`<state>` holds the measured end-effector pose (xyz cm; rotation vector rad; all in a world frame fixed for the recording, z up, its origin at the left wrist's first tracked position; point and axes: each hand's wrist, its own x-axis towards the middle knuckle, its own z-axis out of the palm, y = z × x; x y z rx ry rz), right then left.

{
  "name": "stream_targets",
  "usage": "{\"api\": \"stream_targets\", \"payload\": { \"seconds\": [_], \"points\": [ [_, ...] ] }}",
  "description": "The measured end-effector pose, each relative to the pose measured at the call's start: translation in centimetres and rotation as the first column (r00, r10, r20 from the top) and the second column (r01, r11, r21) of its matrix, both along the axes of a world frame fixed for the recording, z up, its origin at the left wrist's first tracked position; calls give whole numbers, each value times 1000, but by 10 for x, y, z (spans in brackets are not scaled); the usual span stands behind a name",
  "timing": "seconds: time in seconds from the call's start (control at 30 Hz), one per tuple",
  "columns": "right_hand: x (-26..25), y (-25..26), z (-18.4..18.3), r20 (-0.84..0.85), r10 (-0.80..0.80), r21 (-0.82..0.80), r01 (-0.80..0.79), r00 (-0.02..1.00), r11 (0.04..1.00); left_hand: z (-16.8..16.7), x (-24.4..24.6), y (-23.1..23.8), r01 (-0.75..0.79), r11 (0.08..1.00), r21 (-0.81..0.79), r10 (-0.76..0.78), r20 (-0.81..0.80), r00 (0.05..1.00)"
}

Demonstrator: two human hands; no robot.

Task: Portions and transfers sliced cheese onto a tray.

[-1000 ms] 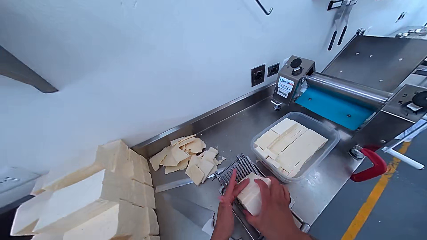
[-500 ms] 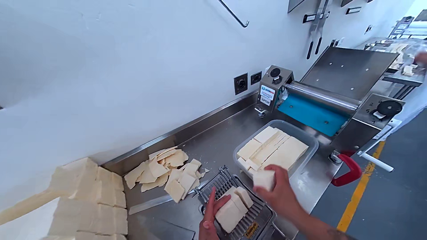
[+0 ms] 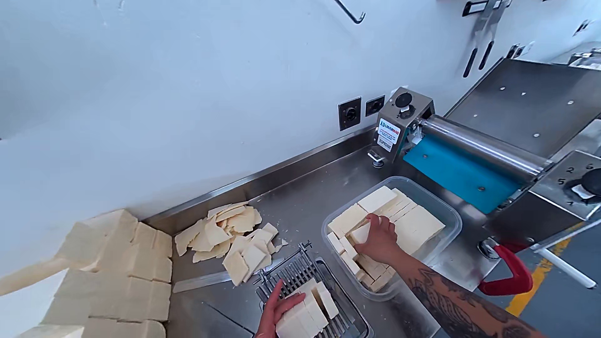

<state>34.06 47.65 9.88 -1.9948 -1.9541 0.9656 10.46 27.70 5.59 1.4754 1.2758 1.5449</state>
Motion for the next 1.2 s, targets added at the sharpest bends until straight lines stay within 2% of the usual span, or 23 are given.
{"api": "stream_targets", "payload": {
  "seconds": [0.1,0.17,0.33,0.5,0.67,0.77,0.83,0.9,0.97,1.03,1.07,1.13,1.2],
  "points": [
    [21,5,8,-119,128,-58,-135,985,989,1,5,1,-41,999,-18,42,5,999],
    [29,4,7,-105,182,-60,-189,978,980,1,6,1,-62,998,-23,62,13,998],
    [15,-4,-10,-114,59,55,-53,992,997,-3,5,3,-78,997,-15,79,32,996],
    [12,-4,-11,-164,101,77,-90,981,993,-3,7,3,-114,993,-15,115,26,993],
    [39,6,-12,-215,156,154,-125,964,980,-1,8,2,-116,993,-18,117,27,993],
    [43,18,-17,-256,141,225,-83,956,971,-2,9,1,-112,994,-4,112,30,993],
    [41,21,-14,-183,163,247,-115,970,962,-1,10,1,-114,993,4,114,22,993],
    [47,22,-11,-105,260,238,-230,960,944,-2,10,-1,-122,993,2,122,24,992],
    [53,19,-3,-97,336,228,-308,937,924,-3,9,-1,-112,994,6,111,23,994],
    [55,15,-1,-192,368,361,-284,910,888,-6,6,-1,-104,994,23,104,18,994],
    [53,16,-6,-184,413,423,-307,892,853,-7,6,-1,-107,994,30,106,16,994],
    [47,22,-21,1,525,428,-475,851,769,-7,6,-1,-112,993,32,112,-5,994],
    [37,25,-23,252,574,260,-626,779,735,-5,6,-1,-120,992,37,121,-24,992]
  ]
}}
